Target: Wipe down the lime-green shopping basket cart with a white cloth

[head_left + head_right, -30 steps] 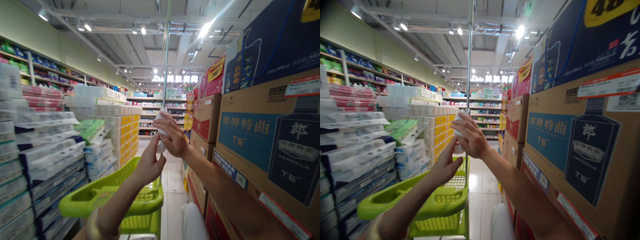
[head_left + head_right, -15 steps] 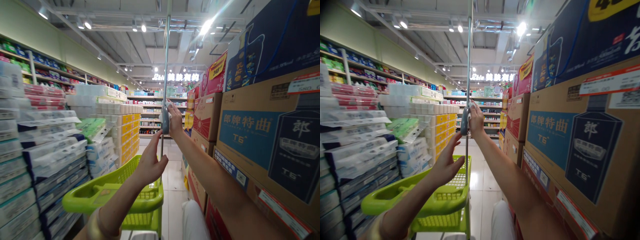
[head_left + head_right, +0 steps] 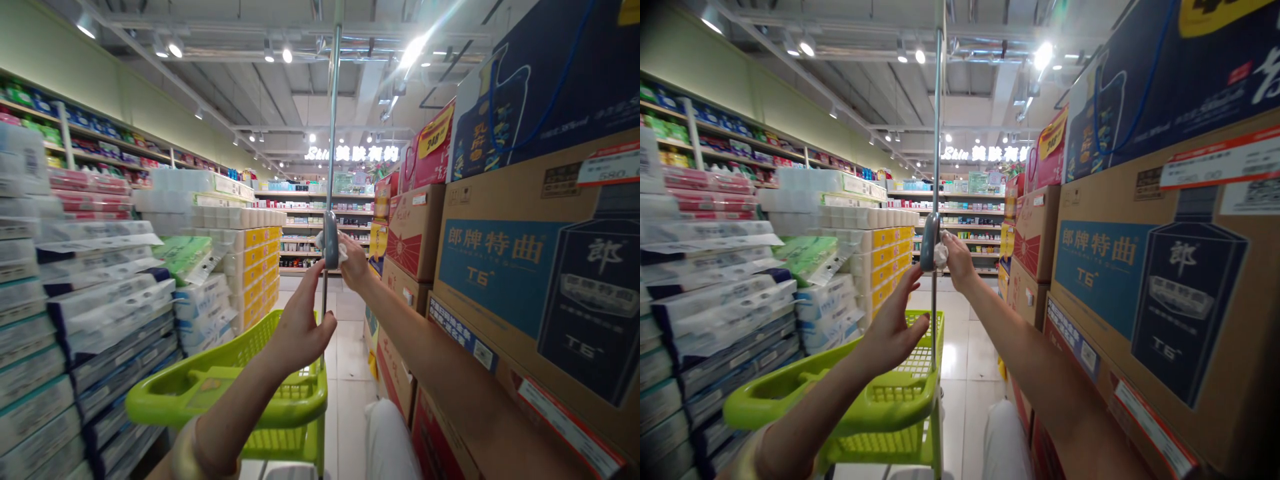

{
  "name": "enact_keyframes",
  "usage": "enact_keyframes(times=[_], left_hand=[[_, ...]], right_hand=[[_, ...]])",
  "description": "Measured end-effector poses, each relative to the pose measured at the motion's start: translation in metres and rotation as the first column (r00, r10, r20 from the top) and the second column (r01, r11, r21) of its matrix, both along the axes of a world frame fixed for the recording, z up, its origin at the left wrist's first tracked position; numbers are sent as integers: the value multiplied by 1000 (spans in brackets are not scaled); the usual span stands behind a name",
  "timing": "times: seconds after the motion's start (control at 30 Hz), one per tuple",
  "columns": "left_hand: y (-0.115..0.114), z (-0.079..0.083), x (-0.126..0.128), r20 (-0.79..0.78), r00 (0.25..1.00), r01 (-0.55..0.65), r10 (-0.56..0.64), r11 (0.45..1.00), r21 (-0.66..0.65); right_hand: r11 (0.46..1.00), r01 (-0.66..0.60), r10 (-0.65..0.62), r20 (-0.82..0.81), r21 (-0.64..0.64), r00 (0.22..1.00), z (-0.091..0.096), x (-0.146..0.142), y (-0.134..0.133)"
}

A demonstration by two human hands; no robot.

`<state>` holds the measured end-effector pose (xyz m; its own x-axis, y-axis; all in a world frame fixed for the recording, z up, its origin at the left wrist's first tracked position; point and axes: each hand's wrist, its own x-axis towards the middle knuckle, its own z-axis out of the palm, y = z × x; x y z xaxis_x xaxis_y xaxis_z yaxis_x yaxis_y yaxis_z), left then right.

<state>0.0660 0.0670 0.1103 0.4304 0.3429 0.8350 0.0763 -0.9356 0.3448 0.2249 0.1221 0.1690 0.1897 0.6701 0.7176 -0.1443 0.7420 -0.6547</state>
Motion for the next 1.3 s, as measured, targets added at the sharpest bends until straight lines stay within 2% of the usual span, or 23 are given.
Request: enact_keyframes(times=[0.1, 0.17, 0.27, 0.37, 0.43, 0.47, 0.53, 0.6, 0.63, 0.67, 0.73, 0.83, 0.9, 0.97, 1.07, 1.17, 1.23, 1.3], left_hand=[[-3, -1, 0, -2, 1000, -2, 2, 1000, 0], [-4, -1, -1, 1, 1000, -8, 8, 1000, 1], [-3, -1, -4, 8, 1000, 10, -10, 1000, -12], [-1, 0, -7, 45, 993, 113, -110, 991, -78], [-3, -1, -8, 129, 977, 193, -171, 964, -181], [-6, -3, -8, 194, 964, 228, -182, 941, -251], [-14, -9, -7, 332, 929, 298, -162, 861, -413], [-26, -16, -4, 436, 886, 399, -157, 737, -545], [-32, -19, -3, 479, 862, 453, -167, 679, -578], [-38, -20, -1, 514, 840, 496, -175, 633, -595], [-47, -19, 1, 561, 812, 539, -163, 577, -613], [-55, -10, 3, 567, 815, 533, -120, 541, -651], [-55, -5, 2, 555, 826, 513, -100, 542, -666], [-53, -2, -1, 542, 836, 488, -84, 566, -664], [-43, 4, -8, 592, 806, 424, 21, 678, -601], [-26, 16, -14, 684, 714, 316, 150, 802, -507], [-15, 28, -13, 710, 688, 283, 152, 844, -455], [-6, 39, -8, 710, 694, 278, 116, 867, -413]], right_hand=[[1000, 9, -8, -39, 19, 999, 19, -3, 3], [999, 19, -17, -64, 33, 998, 14, -9, 3], [999, 43, -41, -89, 28, 995, -19, -17, -4], [996, 80, -83, -101, -29, 991, -56, -22, -23], [981, 193, -194, -78, -20, 978, -73, -26, -42], [958, 286, -284, -54, 24, 957, -79, -28, -52], [864, 471, -485, 40, 180, 874, -86, -35, -73], [777, 524, -601, 164, 350, 782, -90, -42, -90], [755, 507, -626, 225, 417, 747, -91, -45, -96], [746, 476, -634, 277, 465, 722, -92, -47, -100], [751, 414, -625, 352, 515, 697, -93, -47, -104], [768, 375, -605, 397, 518, 690, -94, -42, -105], [767, 396, -614, 395, 505, 684, -94, -39, -105], [752, 433, -636, 372, 497, 677, -92, -36, -106], [740, 462, -639, 297, 490, 709, -82, -33, -106], [782, 419, -565, 242, 462, 789, -67, -32, -103], [825, 369, -499, 247, 428, 831, -59, -33, -101], [846, 346, -470, 260, 407, 843, -55, -35, -100]])
